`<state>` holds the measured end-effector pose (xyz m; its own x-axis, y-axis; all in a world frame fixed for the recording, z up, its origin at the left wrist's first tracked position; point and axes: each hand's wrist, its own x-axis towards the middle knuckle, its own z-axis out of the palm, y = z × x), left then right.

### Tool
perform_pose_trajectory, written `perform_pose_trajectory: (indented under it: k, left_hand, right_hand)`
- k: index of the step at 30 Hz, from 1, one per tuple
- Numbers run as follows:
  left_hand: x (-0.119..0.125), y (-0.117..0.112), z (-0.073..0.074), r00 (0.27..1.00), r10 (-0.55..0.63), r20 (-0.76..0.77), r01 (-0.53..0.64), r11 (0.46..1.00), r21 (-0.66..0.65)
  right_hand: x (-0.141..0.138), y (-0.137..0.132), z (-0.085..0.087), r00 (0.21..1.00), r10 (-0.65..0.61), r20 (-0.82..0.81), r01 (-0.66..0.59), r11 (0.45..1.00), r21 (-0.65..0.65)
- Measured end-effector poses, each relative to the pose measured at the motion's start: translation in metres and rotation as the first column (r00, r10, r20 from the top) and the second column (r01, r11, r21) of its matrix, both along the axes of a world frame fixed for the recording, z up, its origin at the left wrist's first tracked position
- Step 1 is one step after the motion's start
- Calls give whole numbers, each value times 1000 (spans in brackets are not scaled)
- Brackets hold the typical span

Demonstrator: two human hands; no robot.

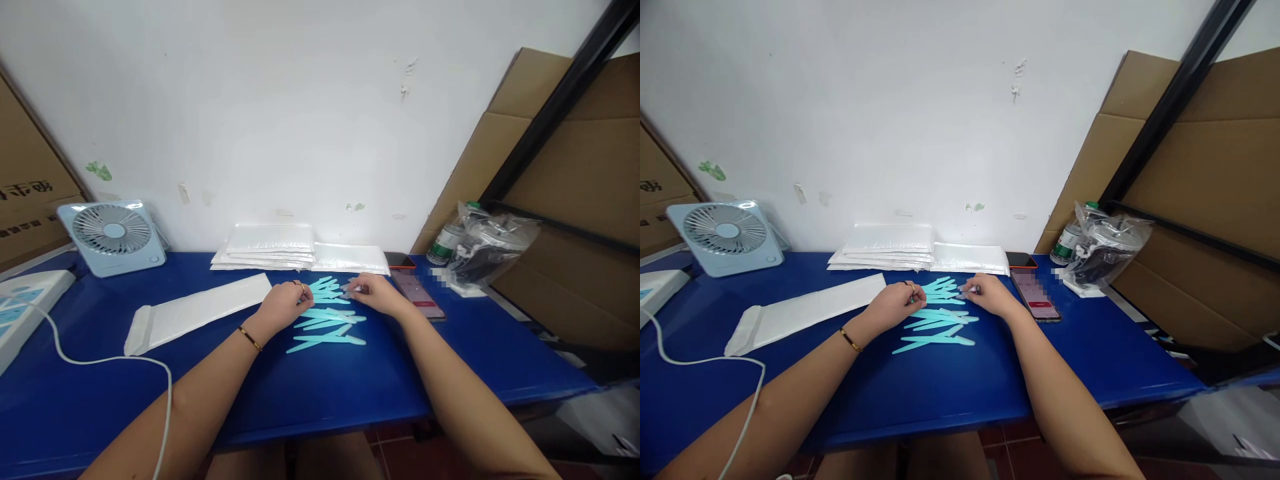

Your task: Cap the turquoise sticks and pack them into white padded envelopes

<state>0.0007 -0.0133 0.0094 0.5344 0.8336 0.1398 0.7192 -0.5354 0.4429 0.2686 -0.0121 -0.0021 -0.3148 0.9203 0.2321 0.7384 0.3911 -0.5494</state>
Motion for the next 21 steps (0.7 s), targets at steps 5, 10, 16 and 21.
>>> perform_pose_trajectory:
  k: [5, 10, 16, 21]
  left_hand:
    - [4, 4, -3, 989, 32, -147, -12, 990, 138]
    - [4, 5, -4, 987, 44, -155, -26, 993, 116]
    - [4, 5, -4, 986, 48, -160, -25, 990, 142]
    - [6, 3, -3, 982, 59, -178, -32, 988, 151]
  right_hand:
    - [-2, 3, -5, 997, -1, 78, 6, 998, -65]
    - [11, -2, 1, 995, -30, 95, 51, 971, -233]
    - [12, -5, 5, 999, 9, 36, 5, 932, -361]
    - [9, -7, 6, 1000, -4, 18, 10, 927, -375]
